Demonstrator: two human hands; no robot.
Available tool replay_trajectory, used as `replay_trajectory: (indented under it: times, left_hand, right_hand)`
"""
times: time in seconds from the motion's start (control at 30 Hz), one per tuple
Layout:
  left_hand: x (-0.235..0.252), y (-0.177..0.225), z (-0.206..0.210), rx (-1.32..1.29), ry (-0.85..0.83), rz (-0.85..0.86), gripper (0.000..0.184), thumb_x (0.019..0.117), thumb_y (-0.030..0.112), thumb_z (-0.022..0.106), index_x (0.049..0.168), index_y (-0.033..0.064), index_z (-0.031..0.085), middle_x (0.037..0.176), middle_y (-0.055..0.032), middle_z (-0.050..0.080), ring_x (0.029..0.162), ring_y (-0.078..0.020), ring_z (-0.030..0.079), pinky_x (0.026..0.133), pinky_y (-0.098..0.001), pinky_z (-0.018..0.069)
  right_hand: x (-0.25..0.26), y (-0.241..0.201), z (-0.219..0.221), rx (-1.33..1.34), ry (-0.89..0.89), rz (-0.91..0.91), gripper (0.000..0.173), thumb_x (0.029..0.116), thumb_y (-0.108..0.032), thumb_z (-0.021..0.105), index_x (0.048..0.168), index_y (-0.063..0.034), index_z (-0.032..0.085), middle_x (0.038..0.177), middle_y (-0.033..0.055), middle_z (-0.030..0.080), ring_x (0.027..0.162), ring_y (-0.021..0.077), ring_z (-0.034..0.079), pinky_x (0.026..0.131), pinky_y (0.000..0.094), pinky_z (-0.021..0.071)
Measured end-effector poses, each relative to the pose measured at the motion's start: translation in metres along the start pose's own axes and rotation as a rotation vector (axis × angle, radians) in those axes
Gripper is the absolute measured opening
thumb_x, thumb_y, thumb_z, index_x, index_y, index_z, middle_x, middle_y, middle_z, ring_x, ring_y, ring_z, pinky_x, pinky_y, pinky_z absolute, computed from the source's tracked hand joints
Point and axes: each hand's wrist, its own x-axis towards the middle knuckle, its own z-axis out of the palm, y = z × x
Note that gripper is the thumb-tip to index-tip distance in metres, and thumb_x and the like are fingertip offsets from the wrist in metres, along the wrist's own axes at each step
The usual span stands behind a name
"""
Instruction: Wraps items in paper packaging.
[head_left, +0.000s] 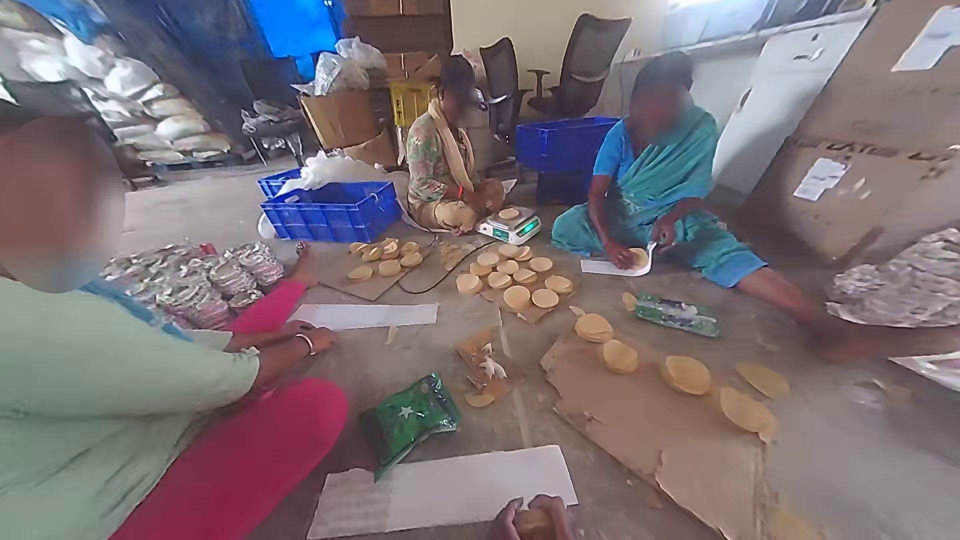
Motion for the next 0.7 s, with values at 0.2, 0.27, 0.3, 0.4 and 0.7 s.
replay_trajectory:
  times: [0.2, 0.27, 0.3, 0.4, 0.7]
  left_hand:
    - [0.062, 0.009, -0.044, 0.001, 0.086, 0.069, 0.054, 0.0888, 0.012, 0.060, 0.136, -0.0133, 0.050, 0.140, -0.0356, 0.048, 0.134, -0.0436, 0.044, 0.115, -0.0501, 0.0344]
    - [0.074, 0.019, -0.064, 0.275, -0.060, -0.021, 0.051, 0.0948, 0.009, 0.060, 0.138, -0.0144, 0.049, 0.139, -0.0360, 0.051, 0.134, -0.0455, 0.047, 0.116, -0.0490, 0.0362]
    - [0.078, 0.027, -0.071, 0.423, -0.171, -0.088, 0.048, 0.1008, 0.010, 0.060, 0.140, -0.0138, 0.047, 0.141, -0.0352, 0.050, 0.136, -0.0453, 0.047, 0.118, -0.0479, 0.0359]
    - [0.091, -0.009, -0.079, 0.674, -0.224, 0.098, 0.032, 0.1006, 0.008, 0.058, 0.127, -0.0093, 0.060, 0.125, -0.0298, 0.063, 0.120, -0.0421, 0.062, 0.107, -0.0485, 0.0488]
    - [0.092, -0.002, -0.075, 0.711, -0.291, 0.056, 0.031, 0.1026, 0.004, 0.054, 0.130, -0.0111, 0.058, 0.134, -0.0321, 0.058, 0.127, -0.0427, 0.059, 0.109, -0.0467, 0.0482]
  right_hand:
    - [0.064, 0.002, 0.044, -0.012, -0.017, -0.104, 0.041, 0.0831, 0.009, 0.062, 0.122, 0.0141, 0.051, 0.116, 0.0272, 0.061, 0.103, 0.0280, 0.067, 0.092, 0.0375, 0.0568]
    - [0.074, 0.013, 0.053, -0.227, -0.117, -0.019, 0.040, 0.0853, 0.006, 0.067, 0.122, 0.0135, 0.055, 0.120, 0.0312, 0.062, 0.111, 0.0384, 0.066, 0.100, 0.0451, 0.0541]
    - [0.077, 0.016, 0.052, -0.327, -0.183, 0.022, 0.037, 0.0880, 0.001, 0.069, 0.121, 0.0120, 0.057, 0.119, 0.0319, 0.063, 0.111, 0.0417, 0.066, 0.100, 0.0487, 0.0539]
    - [0.083, 0.010, 0.039, -0.460, -0.350, 0.126, 0.037, 0.0964, -0.012, 0.067, 0.127, 0.0067, 0.058, 0.122, 0.0285, 0.065, 0.113, 0.0407, 0.067, 0.100, 0.0506, 0.0532]
    - [0.034, 0.015, -0.013, -0.755, 0.201, 0.424, 0.069, 0.0880, -0.037, 0.078, 0.134, 0.0104, 0.060, 0.149, 0.0326, 0.049, 0.144, 0.0514, 0.039, 0.118, 0.0640, 0.0304]
